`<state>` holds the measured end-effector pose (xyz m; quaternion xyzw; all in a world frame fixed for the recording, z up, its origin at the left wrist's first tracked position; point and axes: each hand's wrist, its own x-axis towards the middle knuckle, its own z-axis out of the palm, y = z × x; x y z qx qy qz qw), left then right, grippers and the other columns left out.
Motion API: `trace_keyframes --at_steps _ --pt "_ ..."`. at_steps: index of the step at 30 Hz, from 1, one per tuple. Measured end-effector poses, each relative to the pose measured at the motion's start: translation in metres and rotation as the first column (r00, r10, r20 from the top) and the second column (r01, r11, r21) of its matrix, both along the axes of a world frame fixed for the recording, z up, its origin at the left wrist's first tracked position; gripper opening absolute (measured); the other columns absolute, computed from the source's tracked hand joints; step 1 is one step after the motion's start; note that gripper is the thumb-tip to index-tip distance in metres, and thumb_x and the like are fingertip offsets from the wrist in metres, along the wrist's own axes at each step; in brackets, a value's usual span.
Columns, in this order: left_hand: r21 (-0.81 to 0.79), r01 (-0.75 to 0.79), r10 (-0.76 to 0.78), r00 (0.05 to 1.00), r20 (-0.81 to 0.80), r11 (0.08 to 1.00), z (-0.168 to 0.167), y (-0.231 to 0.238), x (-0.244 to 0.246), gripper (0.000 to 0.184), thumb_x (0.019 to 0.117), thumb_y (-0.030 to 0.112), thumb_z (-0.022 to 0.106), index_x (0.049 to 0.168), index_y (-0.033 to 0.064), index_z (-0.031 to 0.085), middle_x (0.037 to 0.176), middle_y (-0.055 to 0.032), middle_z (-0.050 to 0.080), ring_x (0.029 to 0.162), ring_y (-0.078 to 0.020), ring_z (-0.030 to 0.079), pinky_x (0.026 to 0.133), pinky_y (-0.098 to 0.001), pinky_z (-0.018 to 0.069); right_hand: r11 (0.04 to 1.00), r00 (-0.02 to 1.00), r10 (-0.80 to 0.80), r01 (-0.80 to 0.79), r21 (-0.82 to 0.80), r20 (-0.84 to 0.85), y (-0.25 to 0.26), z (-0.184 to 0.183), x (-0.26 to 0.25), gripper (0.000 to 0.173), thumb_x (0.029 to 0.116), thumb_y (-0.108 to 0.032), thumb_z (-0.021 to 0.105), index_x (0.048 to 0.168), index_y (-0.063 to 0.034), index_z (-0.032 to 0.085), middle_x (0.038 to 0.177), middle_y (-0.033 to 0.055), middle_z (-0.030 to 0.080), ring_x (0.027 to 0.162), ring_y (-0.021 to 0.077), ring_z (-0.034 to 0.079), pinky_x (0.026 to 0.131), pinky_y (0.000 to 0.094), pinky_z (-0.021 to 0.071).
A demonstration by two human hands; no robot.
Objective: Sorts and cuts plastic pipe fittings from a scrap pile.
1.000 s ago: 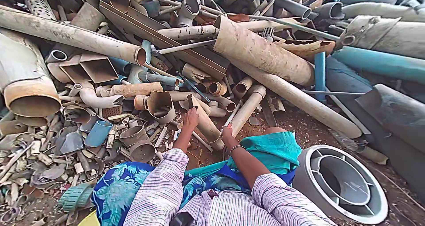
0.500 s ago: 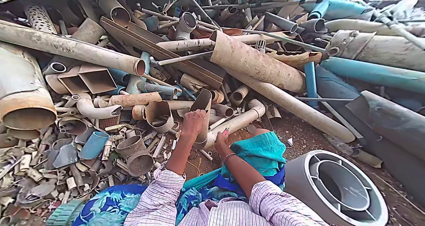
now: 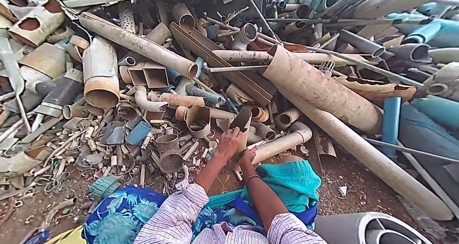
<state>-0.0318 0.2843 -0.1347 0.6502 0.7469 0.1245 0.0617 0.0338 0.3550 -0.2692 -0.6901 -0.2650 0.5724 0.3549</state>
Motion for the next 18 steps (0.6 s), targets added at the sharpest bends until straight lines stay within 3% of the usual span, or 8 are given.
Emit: trace_keyframes --at_steps 5,8,9,11,12,18 --pt "0.129 -0.061 0.067 0.997 -0.047 0.99 -0.009 -0.004 -0.007 0.033 0.1023 0.001 0.049 0.129 0.0038 0.069 0.151 -0.0212 0.052 0.139 -0.0437 0.047 0.11 -0.0583 0.0381 0.997 0.993 0.083 -0.082 -0.014 0.083 -0.002 -0.002 0.0 0.059 0.1023 -0.017 0.054 0.155 -0.0032 0.032 0.141 0.0285 0.054 0.13 0.0396 0.054 0.103 0.0534 0.0457" --pt "0.19 -0.091 0.075 0.993 0.093 0.978 -0.009 -0.006 -0.016 0.027 0.1034 0.013 0.055 0.118 0.0014 0.074 0.149 -0.0245 0.052 0.149 -0.0435 0.034 0.121 -0.0546 0.0278 0.991 0.985 0.134 -0.133 -0.017 0.108 -0.01 0.003 -0.001 0.058 0.1016 -0.017 0.056 0.154 -0.0035 0.035 0.139 0.0287 0.055 0.129 0.0403 0.055 0.102 0.0547 0.0458" --pt "0.179 -0.101 0.073 0.985 0.156 0.979 -0.005 -0.008 -0.018 0.027 0.1034 0.014 0.056 0.115 -0.0018 0.074 0.146 -0.0268 0.053 0.147 -0.0424 0.037 0.122 -0.0512 0.03 0.988 0.982 0.152 -0.15 -0.023 0.113 -0.014 0.004 -0.002 0.057 0.1013 -0.017 0.056 0.154 -0.0045 0.036 0.139 0.0282 0.055 0.129 0.0401 0.055 0.102 0.0547 0.0458" --pt "0.18 -0.116 0.072 0.969 0.235 0.977 0.0 -0.015 -0.026 0.029 0.1034 0.015 0.056 0.11 -0.0068 0.073 0.133 -0.0297 0.059 0.129 -0.0412 0.056 0.111 -0.047 0.0439 0.98 0.973 0.2 -0.2 -0.016 0.111 -0.023 0.008 -0.005 0.057 0.102 -0.017 0.055 0.154 -0.0048 0.036 0.14 0.0284 0.054 0.13 0.0404 0.054 0.103 0.0556 0.0447" --pt "0.203 -0.128 0.072 0.962 0.265 0.971 0.0 -0.019 -0.031 0.029 0.1028 0.015 0.056 0.108 -0.0082 0.073 0.128 -0.0302 0.061 0.121 -0.041 0.061 0.107 -0.0472 0.0477 0.973 0.966 0.232 -0.232 -0.011 0.111 -0.029 0.01 -0.006 0.056 0.1022 -0.017 0.055 0.154 -0.0045 0.037 0.141 0.0287 0.054 0.13 0.0408 0.054 0.103 0.056 0.0445" --pt "0.444 -0.345 0.123 0.881 0.457 0.827 -0.004 -0.045 -0.053 0.032 0.1004 0.015 0.054 0.115 -0.0107 0.065 0.101 -0.0257 0.07 0.095 -0.0359 0.069 0.09 -0.0475 0.0547 0.916 0.907 0.396 -0.4 0.003 0.141 -0.058 0.015 -0.016 0.052 0.1028 -0.017 0.055 0.151 -0.0028 0.04 0.137 0.0296 0.056 0.127 0.0419 0.056 0.1 0.0573 0.0455"
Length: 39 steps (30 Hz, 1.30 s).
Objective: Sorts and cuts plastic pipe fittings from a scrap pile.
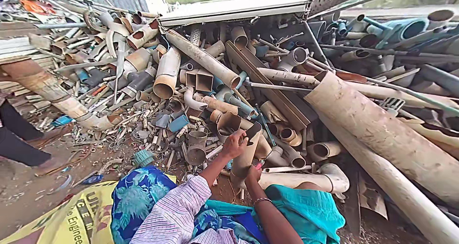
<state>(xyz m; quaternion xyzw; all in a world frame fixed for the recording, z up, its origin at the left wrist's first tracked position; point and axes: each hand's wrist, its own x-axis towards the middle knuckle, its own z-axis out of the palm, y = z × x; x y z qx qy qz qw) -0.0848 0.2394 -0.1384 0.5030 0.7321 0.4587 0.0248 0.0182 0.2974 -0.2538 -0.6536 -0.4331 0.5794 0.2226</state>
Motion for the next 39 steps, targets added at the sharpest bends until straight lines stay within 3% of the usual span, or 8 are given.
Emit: trace_keyframes --at_steps 7,13,19,22,26,33,36,39 --pt "0.2 -0.24 0.253 0.967 -0.04 0.95 -0.008 -0.038 -0.013 0.034 0.0998 0.018 0.052 0.088 -0.0083 0.07 0.075 -0.0198 0.067 0.074 -0.0316 0.067 0.075 -0.0483 0.0523 0.974 0.956 0.223 -0.227 -0.002 -0.189 -0.029 -0.016 -0.022 0.058 0.1024 -0.012 0.055 0.155 -0.0048 0.033 0.141 0.0319 0.051 0.125 0.046 0.056 0.095 0.0626 0.0487" --pt "0.331 -0.236 0.298 0.943 -0.15 0.913 -0.022 -0.073 -0.021 0.038 0.0996 0.015 0.049 0.075 -0.0075 0.066 0.064 -0.0157 0.062 0.064 -0.0236 0.063 0.07 -0.0401 0.0511 0.938 0.924 0.343 -0.345 0.018 -0.167 -0.045 -0.016 -0.033 0.054 0.1005 -0.01 0.057 0.151 -0.0028 0.04 0.135 0.0319 0.056 0.121 0.0452 0.058 0.094 0.0615 0.0496" --pt "0.292 -0.249 0.21 0.965 0.16 0.923 0.0 -0.088 -0.018 0.038 0.1036 0.014 0.039 0.088 -0.0072 0.067 0.071 -0.0019 0.059 0.066 -0.0025 0.052 0.068 -0.0226 0.0465 0.933 0.914 0.351 -0.361 -0.014 -0.203 -0.052 -0.016 -0.039 0.051 0.1024 -0.012 0.055 0.15 -0.0015 0.04 0.137 0.0315 0.054 0.122 0.044 0.057 0.096 0.0594 0.0486" --pt "0.303 -0.204 0.159 0.973 0.166 0.931 0.014 -0.085 -0.018 0.035 0.1032 0.013 0.042 0.098 -0.0093 0.068 0.086 -0.0084 0.066 0.08 -0.006 0.059 0.079 -0.0241 0.0497 0.939 0.923 0.335 -0.344 -0.016 -0.19 -0.045 -0.025 -0.041 0.05 0.1026 -0.013 0.055 0.149 -0.0022 0.042 0.133 0.0304 0.057 0.117 0.0425 0.06 0.093 0.058 0.0504" --pt "0.228 -0.123 0.095 0.987 0.13 0.966 0.026 -0.103 -0.025 0.037 0.1036 0.016 0.042 0.112 -0.0112 0.067 0.111 -0.0214 0.069 0.102 -0.0194 0.066 0.094 -0.0329 0.0521 0.949 0.924 0.278 -0.307 -0.075 -0.264 -0.034 -0.037 -0.041 0.047 0.1061 -0.013 0.049 0.15 -0.0015 0.037 0.121 0.0266 0.063 0.097 0.0335 0.064 0.08 0.0487 0.0528" --pt "0.155 -0.008 -0.036 0.959 0.282 0.988 0.027 -0.096 -0.027 0.043 0.1044 0.022 0.038 0.12 -0.0084 0.065 0.117 -0.0182 0.067 0.111 -0.0185 0.063 0.102 -0.0353 0.0483 0.956 0.939 0.259 -0.283 -0.079 -0.227 -0.035 -0.041 -0.046 0.031 0.1058 -0.013 0.051 0.132 0.003 0.048 0.091 0.0159 0.057 0.067 0.02 0.052 0.061 0.0375 0.0466" --pt "0.254 0.036 -0.093 0.971 0.219 0.967 0.014 -0.09 -0.017 0.04 0.1039 0.021 0.042 0.114 -0.0084 0.068 0.112 -0.0165 0.07 0.109 -0.0157 0.065 0.101 -0.0327 0.0495 0.958 0.95 0.222 -0.254 -0.132 -0.22 -0.039 -0.029 -0.044 0.033 0.1068 -0.014 0.05 0.136 0.002 0.047 0.097 0.0158 0.057 0.074 0.02 0.052 0.066 0.0377 0.0473" --pt "0.342 -0.018 -0.106 0.934 0.341 0.94 0.012 -0.093 -0.018 0.039 0.1044 0.016 0.036 0.112 -0.0079 0.065 0.107 -0.0079 0.069 0.104 -0.0063 0.064 0.096 -0.0262 0.0508 0.938 0.938 0.306 -0.326 -0.115 -0.161 -0.039 -0.02 -0.048 0.035 0.1081 -0.015 0.05 0.138 0.0025 0.046 0.098 0.0146 0.057 0.075 0.0186 0.052 0.068 0.036 0.0474"
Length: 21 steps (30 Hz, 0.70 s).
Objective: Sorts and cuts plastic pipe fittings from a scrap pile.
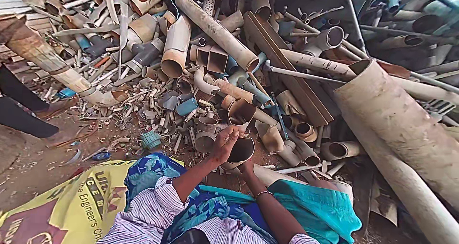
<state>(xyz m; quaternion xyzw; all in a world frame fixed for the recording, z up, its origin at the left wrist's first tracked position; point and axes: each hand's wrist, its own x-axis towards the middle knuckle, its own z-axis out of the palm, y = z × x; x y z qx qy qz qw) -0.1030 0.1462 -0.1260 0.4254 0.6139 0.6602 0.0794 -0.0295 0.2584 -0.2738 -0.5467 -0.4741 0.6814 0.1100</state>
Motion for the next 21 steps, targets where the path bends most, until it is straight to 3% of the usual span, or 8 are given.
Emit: trace_keyframes --at_steps 4,7,11,14,16,19,21 --pt "0.05 -0.019 0.012 0.992 0.122 0.999 0.006 0.002 0.0 0.04 0.1042 0.015 0.031 0.109 -0.0088 0.064 0.104 -0.0056 0.069 0.101 -0.005 0.064 0.093 -0.0254 0.0517 0.998 0.998 0.054 -0.053 0.028 -0.027 0.008 -0.032 -0.012 0.022 0.1069 -0.016 0.052 0.121 0.0001 0.052 0.081 0.0074 0.05 0.06 0.0129 0.045 0.053 0.03 0.0397" --pt "0.073 0.005 -0.012 0.995 0.099 0.997 0.008 0.002 0.001 0.041 0.1045 0.015 0.034 0.111 -0.0121 0.063 0.109 -0.0085 0.068 0.105 -0.0047 0.062 0.095 -0.0242 0.0497 0.997 0.998 0.054 -0.055 0.062 0.008 0.009 -0.035 -0.017 0.025 0.1046 -0.014 0.057 0.124 0.0026 0.054 0.091 0.0121 0.055 0.07 0.0173 0.049 0.062 0.0353 0.0438" --pt "0.043 0.087 -0.086 0.995 -0.043 0.995 0.004 0.004 -0.005 0.051 0.1077 0.029 0.037 0.118 -0.0124 0.064 0.118 -0.0161 0.067 0.115 -0.0114 0.059 0.103 -0.0284 0.0457 0.992 0.993 0.114 -0.111 0.066 -0.038 0.016 -0.053 -0.016 0.029 0.1048 -0.015 0.053 0.128 0.0024 0.052 0.099 0.0154 0.057 0.077 0.0202 0.053 0.065 0.0381 0.0466" --pt "-0.005 0.112 -0.111 0.987 -0.118 0.994 0.009 0.005 -0.006 0.051 0.1078 0.028 0.037 0.119 -0.0114 0.066 0.119 -0.0203 0.068 0.117 -0.0172 0.06 0.107 -0.0331 0.0437 0.999 0.991 0.036 -0.039 -0.024 -0.127 0.011 -0.017 -0.009 0.027 0.1076 -0.014 0.048 0.131 0.0003 0.05 0.1 0.016 0.059 0.079 0.0213 0.058 0.066 0.0384 0.0515" --pt "-0.024 0.123 -0.125 0.986 -0.112 0.992 0.014 0.006 -0.005 0.047 0.1069 0.023 0.037 0.119 -0.0119 0.066 0.119 -0.0218 0.067 0.118 -0.0191 0.061 0.107 -0.0332 0.0436 0.992 0.977 -0.091 0.105 0.065 -0.194 0.009 0.012 -0.009 0.027 0.1078 -0.014 0.047 0.131 0.0004 0.047 0.089 0.0107 0.057 0.067 0.0146 0.055 0.057 0.0321 0.0477" --pt "-0.021 0.124 -0.126 0.987 -0.101 0.992 0.017 0.008 -0.002 0.044 0.106 0.018 0.038 0.117 -0.0131 0.067 0.117 -0.0231 0.068 0.116 -0.0214 0.061 0.107 -0.0339 0.0433 0.945 0.911 -0.199 0.277 0.175 -0.362 0.024 0.046 -0.004 0.047 0.1076 -0.011 0.046 0.149 0.0006 0.028 0.102 0.0113 0.059 0.073 0.0087 0.059 0.064 0.0269 0.0514" --pt "-0.017 0.12 -0.121 0.987 -0.108 0.993 0.017 0.01 -0.003 0.044 0.1059 0.018 0.038 0.115 -0.0136 0.067 0.116 -0.0242 0.068 0.115 -0.0233 0.062 0.106 -0.0353 0.0439 0.913 0.875 -0.221 0.341 0.223 -0.432 0.031 0.06 -0.001 0.049 0.1075 -0.009 0.046 0.15 -0.0001 0.024 0.1 0.0079 0.056 0.066 0.0044 0.06 0.06 0.0215 0.0543"
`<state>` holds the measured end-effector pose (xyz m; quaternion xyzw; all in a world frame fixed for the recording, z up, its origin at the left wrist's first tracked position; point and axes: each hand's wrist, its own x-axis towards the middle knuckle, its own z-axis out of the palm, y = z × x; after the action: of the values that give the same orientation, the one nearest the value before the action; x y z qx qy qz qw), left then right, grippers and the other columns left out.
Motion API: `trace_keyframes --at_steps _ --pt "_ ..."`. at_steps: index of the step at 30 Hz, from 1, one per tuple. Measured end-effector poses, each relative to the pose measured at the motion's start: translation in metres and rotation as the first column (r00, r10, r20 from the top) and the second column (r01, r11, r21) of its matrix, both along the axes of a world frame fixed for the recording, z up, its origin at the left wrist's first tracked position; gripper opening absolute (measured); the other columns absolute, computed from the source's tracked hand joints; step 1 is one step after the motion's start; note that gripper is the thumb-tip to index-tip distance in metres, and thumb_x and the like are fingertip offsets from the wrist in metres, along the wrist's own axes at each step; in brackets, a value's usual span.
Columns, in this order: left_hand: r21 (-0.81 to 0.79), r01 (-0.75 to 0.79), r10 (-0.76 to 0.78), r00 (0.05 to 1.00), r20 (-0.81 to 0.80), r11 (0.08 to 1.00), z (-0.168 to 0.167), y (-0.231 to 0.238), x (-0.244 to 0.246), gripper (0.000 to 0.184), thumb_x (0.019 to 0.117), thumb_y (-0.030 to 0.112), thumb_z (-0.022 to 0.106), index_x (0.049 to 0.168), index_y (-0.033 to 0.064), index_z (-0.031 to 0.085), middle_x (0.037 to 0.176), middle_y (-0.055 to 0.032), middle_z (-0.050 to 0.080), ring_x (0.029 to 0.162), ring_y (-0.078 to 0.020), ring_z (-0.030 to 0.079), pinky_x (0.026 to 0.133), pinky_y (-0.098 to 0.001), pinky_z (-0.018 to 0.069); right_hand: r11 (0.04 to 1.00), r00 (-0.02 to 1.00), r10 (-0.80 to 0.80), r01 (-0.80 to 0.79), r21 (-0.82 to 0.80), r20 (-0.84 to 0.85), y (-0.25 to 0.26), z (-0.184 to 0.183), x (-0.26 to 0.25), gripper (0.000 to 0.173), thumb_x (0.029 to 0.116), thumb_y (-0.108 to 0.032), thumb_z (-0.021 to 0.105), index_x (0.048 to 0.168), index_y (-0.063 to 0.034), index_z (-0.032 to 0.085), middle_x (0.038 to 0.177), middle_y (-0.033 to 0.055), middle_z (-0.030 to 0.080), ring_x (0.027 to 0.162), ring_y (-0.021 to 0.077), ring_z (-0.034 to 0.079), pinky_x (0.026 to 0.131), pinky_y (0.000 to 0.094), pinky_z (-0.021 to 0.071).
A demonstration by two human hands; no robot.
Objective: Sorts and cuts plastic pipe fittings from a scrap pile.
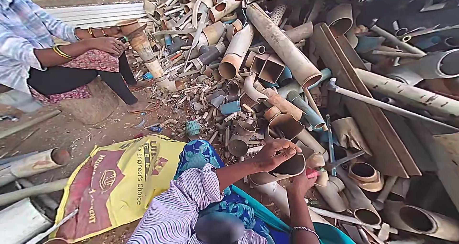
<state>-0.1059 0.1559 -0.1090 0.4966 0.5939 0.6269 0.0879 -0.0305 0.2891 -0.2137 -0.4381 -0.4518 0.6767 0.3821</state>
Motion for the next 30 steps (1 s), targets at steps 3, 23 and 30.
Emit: trace_keyframes --at_steps 3,23,30 --pt "-0.013 -0.015 0.015 1.0 0.018 1.0 0.004 0.002 -0.001 0.043 0.1063 0.017 0.038 0.115 -0.0137 0.067 0.117 -0.0249 0.067 0.115 -0.0243 0.062 0.104 -0.0357 0.0453 0.999 0.998 0.036 -0.037 0.023 0.058 -0.004 -0.009 0.004 0.042 0.1089 -0.015 0.045 0.145 0.0004 0.031 0.082 0.0013 0.049 0.052 0.0019 0.049 0.049 0.0194 0.0469" --pt "0.016 -0.041 0.04 0.996 0.074 0.999 0.0 0.009 0.002 0.035 0.1044 0.01 0.045 0.11 -0.0144 0.069 0.108 -0.0246 0.07 0.105 -0.0235 0.065 0.099 -0.0353 0.0477 0.917 0.89 0.379 -0.398 0.028 0.255 -0.033 -0.024 0.014 0.014 0.1074 -0.016 0.045 0.109 -0.0044 0.051 0.063 -0.0043 0.046 0.045 0.0021 0.041 0.044 0.0211 0.0394" --pt "0.064 -0.028 0.025 0.999 0.046 0.998 -0.004 0.004 0.004 0.031 0.1021 0.008 0.05 0.106 -0.0146 0.07 0.101 -0.0224 0.07 0.098 -0.0207 0.065 0.093 -0.0322 0.0492 0.919 0.911 0.341 -0.375 0.121 0.233 -0.035 -0.03 0.01 0.035 0.1032 -0.011 0.053 0.134 0.0048 0.049 0.107 0.0132 0.062 0.086 0.0121 0.06 0.075 0.0328 0.0524"
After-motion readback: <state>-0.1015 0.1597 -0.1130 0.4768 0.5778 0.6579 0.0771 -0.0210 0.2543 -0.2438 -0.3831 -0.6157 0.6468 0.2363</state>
